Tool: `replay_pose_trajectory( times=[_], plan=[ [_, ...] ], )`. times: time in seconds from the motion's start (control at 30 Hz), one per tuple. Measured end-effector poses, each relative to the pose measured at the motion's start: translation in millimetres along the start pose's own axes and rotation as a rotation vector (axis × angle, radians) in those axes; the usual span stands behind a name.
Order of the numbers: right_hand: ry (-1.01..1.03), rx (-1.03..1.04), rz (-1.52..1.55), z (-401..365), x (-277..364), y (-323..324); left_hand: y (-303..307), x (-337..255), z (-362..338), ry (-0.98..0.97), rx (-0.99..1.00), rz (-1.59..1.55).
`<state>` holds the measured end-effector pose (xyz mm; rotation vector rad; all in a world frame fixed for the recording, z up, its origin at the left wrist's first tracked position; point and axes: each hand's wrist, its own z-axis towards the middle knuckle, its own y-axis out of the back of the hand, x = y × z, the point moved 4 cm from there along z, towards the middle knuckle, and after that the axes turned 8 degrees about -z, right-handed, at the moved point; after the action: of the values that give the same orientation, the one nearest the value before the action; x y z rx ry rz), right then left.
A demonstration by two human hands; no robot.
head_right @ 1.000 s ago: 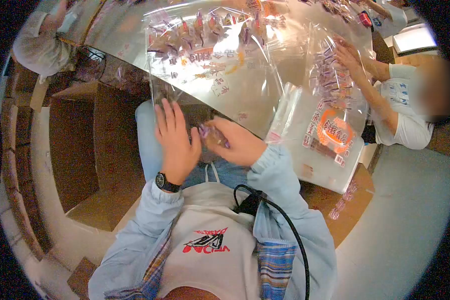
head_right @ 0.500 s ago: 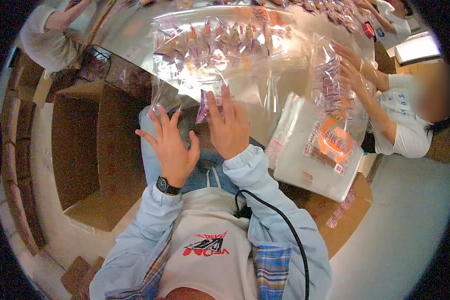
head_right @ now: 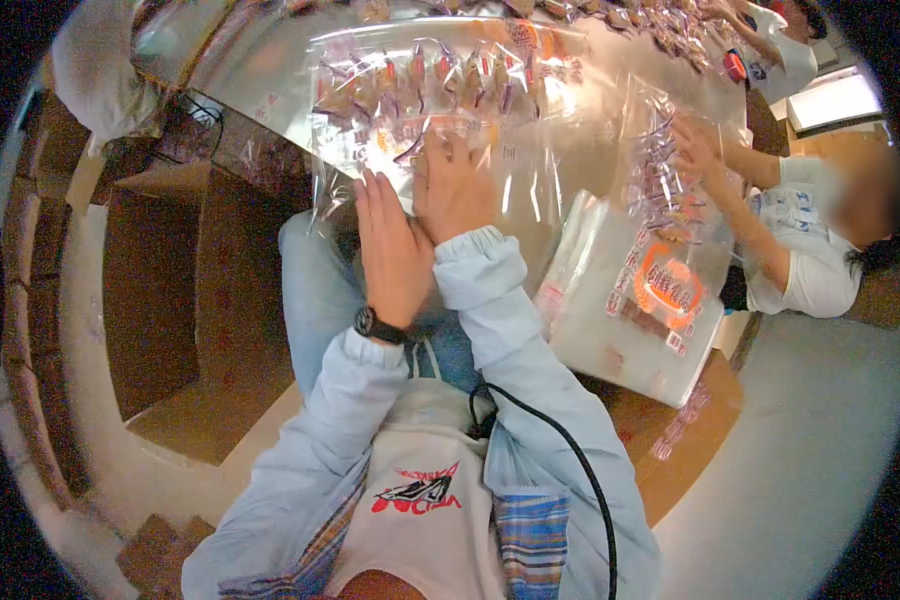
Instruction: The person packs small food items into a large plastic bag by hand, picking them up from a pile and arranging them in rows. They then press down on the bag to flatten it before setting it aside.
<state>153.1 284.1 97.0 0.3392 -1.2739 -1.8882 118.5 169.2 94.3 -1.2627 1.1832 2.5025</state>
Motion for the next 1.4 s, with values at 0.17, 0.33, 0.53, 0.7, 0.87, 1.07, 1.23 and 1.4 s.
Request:
replay_pose_trajectory(
  times=[0.17,0.33,0.53,0.7,0.87,1.07,1.23,1.4],
  plan=[
    [0.057,0.062,0.012,4.8,-9.9,-40.2,-27.9,35.3,39.4,-0.005,-0.124,-0.066],
    [0.100,0.003,-0.075,-3.8,-2.8,-36.6,-42.4,78.1,88.8,0.304,-0.499,-0.726],
    [0.083,0.056,-0.008,-2.5,-1.3,-29.8,-49.0,93.0,133.5,0.519,-0.746,-1.213],
    [0.084,0.012,-0.033,-4.6,0.9,-34.8,-52.2,109.0,141.0,0.497,-0.857,-1.310],
    [0.086,0.001,-0.065,-5.2,2.0,-34.4,-53.7,122.1,139.9,0.436,-0.829,-1.024],
    [0.073,-0.009,-0.058,-5.7,1.4,-33.8,-42.4,95.5,144.1,0.357,-0.813,-1.001],
    [0.077,0.009,-0.064,-5.8,2.3,-31.6,-39.9,85.4,144.5,0.203,-0.641,-0.822],
    [0.073,0.005,-0.054,-6.3,2.4,-32.8,-47.6,108.5,157.1,0.246,-0.683,-1.006]
  ],
)
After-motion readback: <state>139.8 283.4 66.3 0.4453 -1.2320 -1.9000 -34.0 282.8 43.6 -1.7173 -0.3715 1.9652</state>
